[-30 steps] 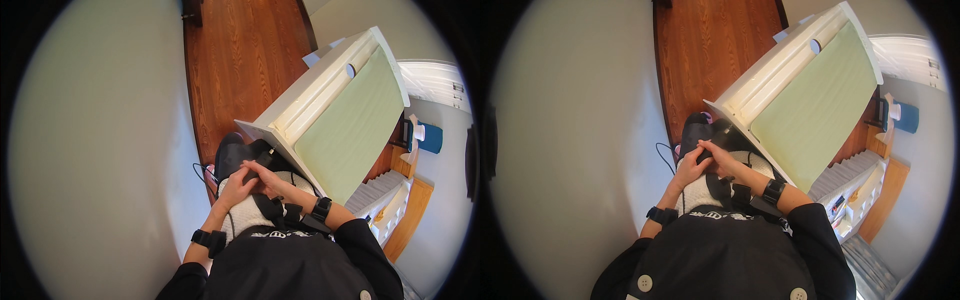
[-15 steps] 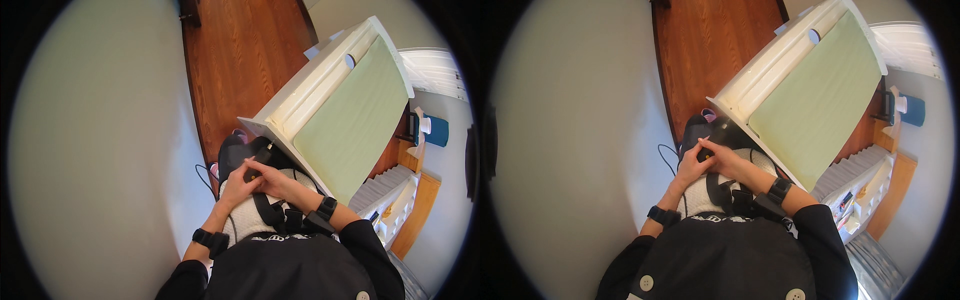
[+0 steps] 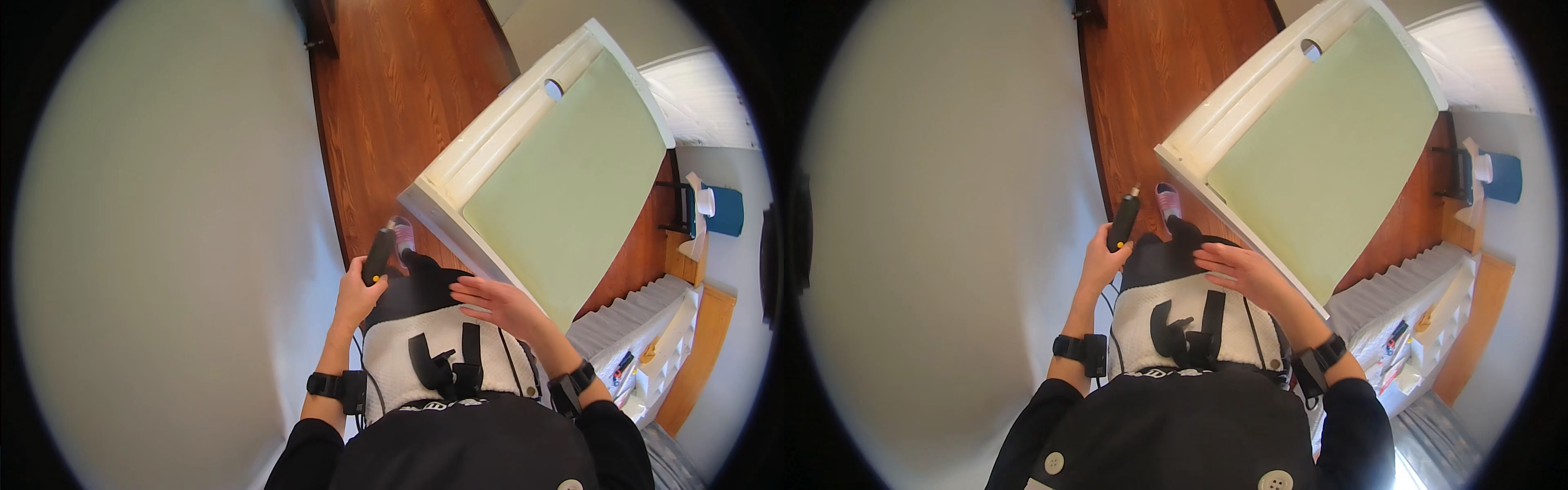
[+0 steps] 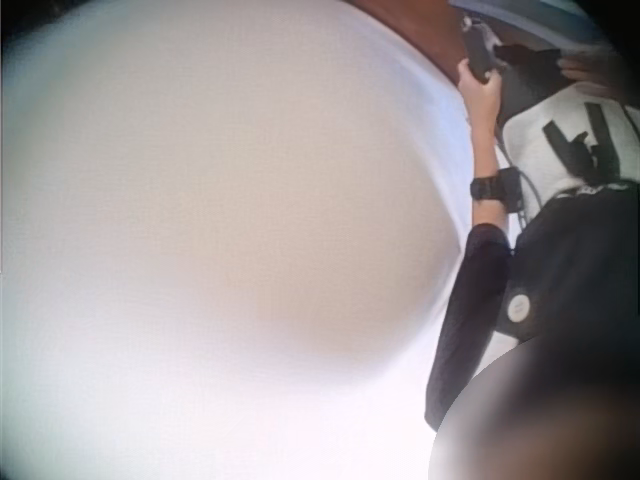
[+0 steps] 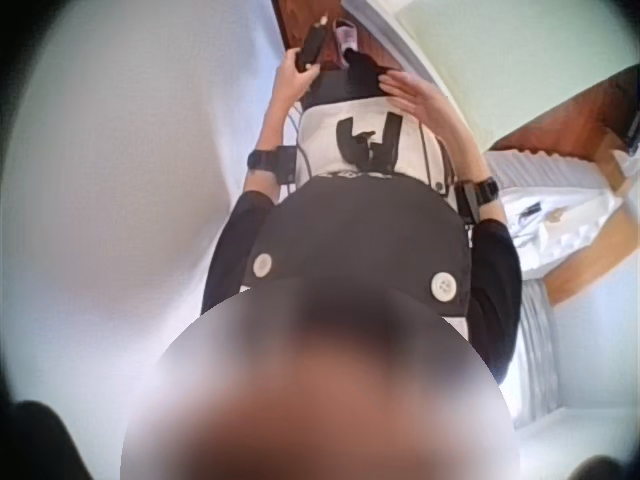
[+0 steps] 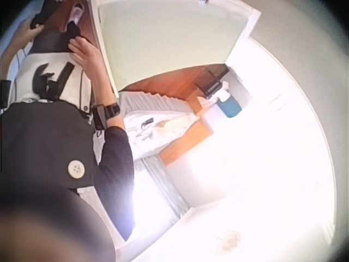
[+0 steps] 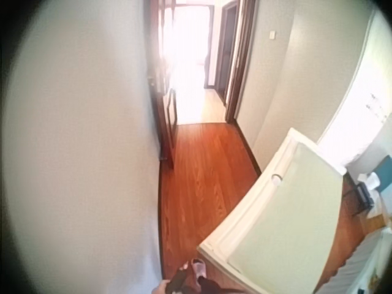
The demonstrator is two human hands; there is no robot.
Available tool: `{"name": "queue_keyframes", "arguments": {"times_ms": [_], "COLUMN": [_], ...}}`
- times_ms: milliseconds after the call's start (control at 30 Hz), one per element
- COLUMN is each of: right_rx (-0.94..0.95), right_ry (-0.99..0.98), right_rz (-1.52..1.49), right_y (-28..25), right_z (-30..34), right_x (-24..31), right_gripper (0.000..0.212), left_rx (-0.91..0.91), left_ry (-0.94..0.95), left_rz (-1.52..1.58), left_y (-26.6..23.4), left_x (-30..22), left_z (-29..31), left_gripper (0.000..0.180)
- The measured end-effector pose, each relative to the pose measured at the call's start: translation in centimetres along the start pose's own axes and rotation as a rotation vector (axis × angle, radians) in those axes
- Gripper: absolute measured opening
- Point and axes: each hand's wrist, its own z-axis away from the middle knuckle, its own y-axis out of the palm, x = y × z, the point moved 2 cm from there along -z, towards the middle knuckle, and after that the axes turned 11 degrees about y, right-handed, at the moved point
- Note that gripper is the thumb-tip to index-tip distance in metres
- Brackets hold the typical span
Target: The person assembles a white cabinet by inserting screws into pre-drilled holes using a cordless drill and a manual screwdriver. They reposition the cabinet multiple times to access different sides and continue fastening components together.
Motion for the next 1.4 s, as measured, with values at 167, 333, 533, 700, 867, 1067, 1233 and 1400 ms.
{"name": "queue_keyframes", "arguments": {"times_ms": [167, 333, 533, 700, 867, 1067, 1233, 1400], "right_rx": [-0.096, -0.372, -0.491, -0.580, -0.270, -0.101, -0.247, -0.353], "right_ry": [-0.262, -0.545, -0.741, -0.541, -0.461, -0.421, -0.306, -0.227], "right_rz": [-0.200, -0.411, -0.606, -0.578, -0.490, -0.565, -0.443, -0.435], "right_y": [-5.6, -12.6, -23.3, -30.5, -29.7, -26.6, -27.3, -28.2], "right_z": [6.8, 12.2, 12.8, 8.7, 4.9, 4.3, 2.8, 1.7], "right_x": [-5.8, -11.7, -14.5, -14.5, -11.8, -9.9, -10.4, -11.7], "right_gripper": [0.048, 0.045, 0.046, 0.060, 0.056, 0.049, 0.049, 0.049], "left_rx": [-0.076, -0.101, -0.157, -0.272, -0.396, -0.464, -0.519, -0.521], "left_ry": [0.044, 0.112, 0.160, 0.036, 0.016, 0.000, -0.012, -0.044], "left_rz": [0.329, 0.463, 0.648, 0.782, 0.807, 0.807, 0.712, 0.652], "left_y": [0.5, 2.9, 6.6, 8.8, 9.3, 9.3, 9.2, 9.0], "left_x": [-0.1, -1.0, -3.4, -3.6, -4.0, -3.5, -3.5, -3.5], "left_z": [1.2, 2.2, -2.9, -9.7, -11.6, -11.6, -11.4, -12.0], "left_gripper": [0.021, 0.018, 0.041, 0.041, 0.024, 0.022, 0.016, 0.016]}}
